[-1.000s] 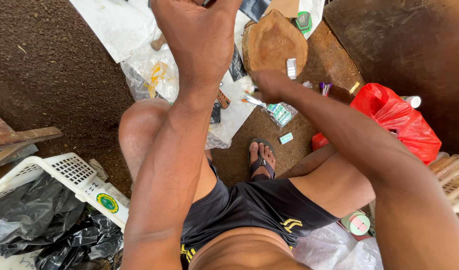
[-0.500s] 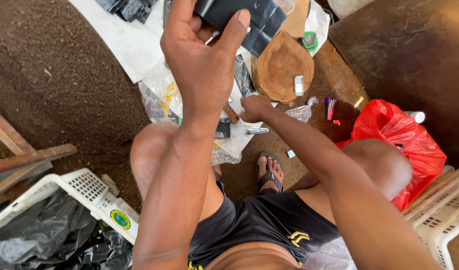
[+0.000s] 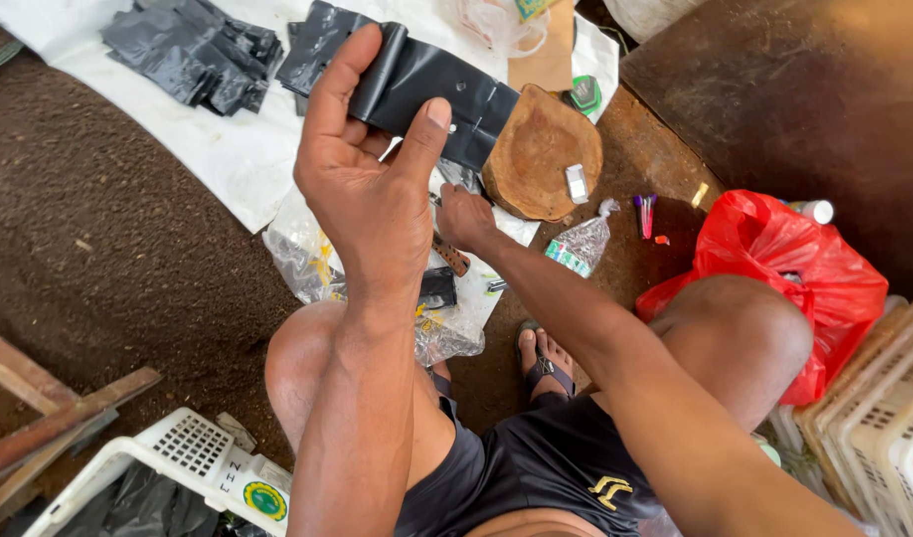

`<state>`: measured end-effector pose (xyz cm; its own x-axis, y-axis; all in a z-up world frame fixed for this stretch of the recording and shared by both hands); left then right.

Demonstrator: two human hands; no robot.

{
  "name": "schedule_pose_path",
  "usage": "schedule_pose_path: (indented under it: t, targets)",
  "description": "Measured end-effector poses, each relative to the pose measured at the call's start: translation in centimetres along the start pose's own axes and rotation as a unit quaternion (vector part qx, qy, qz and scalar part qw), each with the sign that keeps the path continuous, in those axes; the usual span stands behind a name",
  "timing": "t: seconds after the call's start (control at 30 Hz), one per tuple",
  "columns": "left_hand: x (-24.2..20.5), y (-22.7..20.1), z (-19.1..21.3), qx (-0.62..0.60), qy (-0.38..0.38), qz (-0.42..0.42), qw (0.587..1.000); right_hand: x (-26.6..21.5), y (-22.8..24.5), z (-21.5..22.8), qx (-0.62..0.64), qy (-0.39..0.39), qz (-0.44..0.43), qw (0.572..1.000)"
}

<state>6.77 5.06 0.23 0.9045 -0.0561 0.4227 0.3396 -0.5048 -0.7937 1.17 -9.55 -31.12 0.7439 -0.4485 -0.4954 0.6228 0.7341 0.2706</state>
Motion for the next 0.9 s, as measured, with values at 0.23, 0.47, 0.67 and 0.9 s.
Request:
schedule_pose_path:
  t: [0.23, 0.47, 0.67, 0.9]
  targets:
    - [-0.4, 1.7, -1.2, -0.041, 0.005, 0.026, 0.999, -1.4, -8.6, 7.0, 0.151, -0.153, -0.034, 0.976]
    - [-1.1, 2.3, -1.9, -0.056, 0.02, 0.029, 0.998, -6.0, -14.2, 10.8, 0.032, -0.224, -0.017, 0.974]
    - [-1.2, 2.2, -1.5, -0.068, 0.024, 0.033, 0.997, -4.3, -14.1, 11.5, 0.043, -0.169, -0.072, 0.982]
    - [-1.1, 1.9, -1.8, -0.047, 0.023, 0.044, 0.998, -2.0, -12.0, 10.0, 0.009, -0.188, -0.053, 0.981]
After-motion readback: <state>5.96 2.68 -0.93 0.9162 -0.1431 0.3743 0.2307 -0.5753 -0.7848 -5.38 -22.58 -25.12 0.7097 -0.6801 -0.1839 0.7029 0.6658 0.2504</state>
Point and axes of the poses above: each hand's wrist, its own x-axis towards the middle knuckle, its own z-axis out of the back of the hand, y = z × x, the point moved 3 cm from there along x, towards the middle knuckle, and after that the axes turned 14 degrees about -z, right-handed, at the moved point
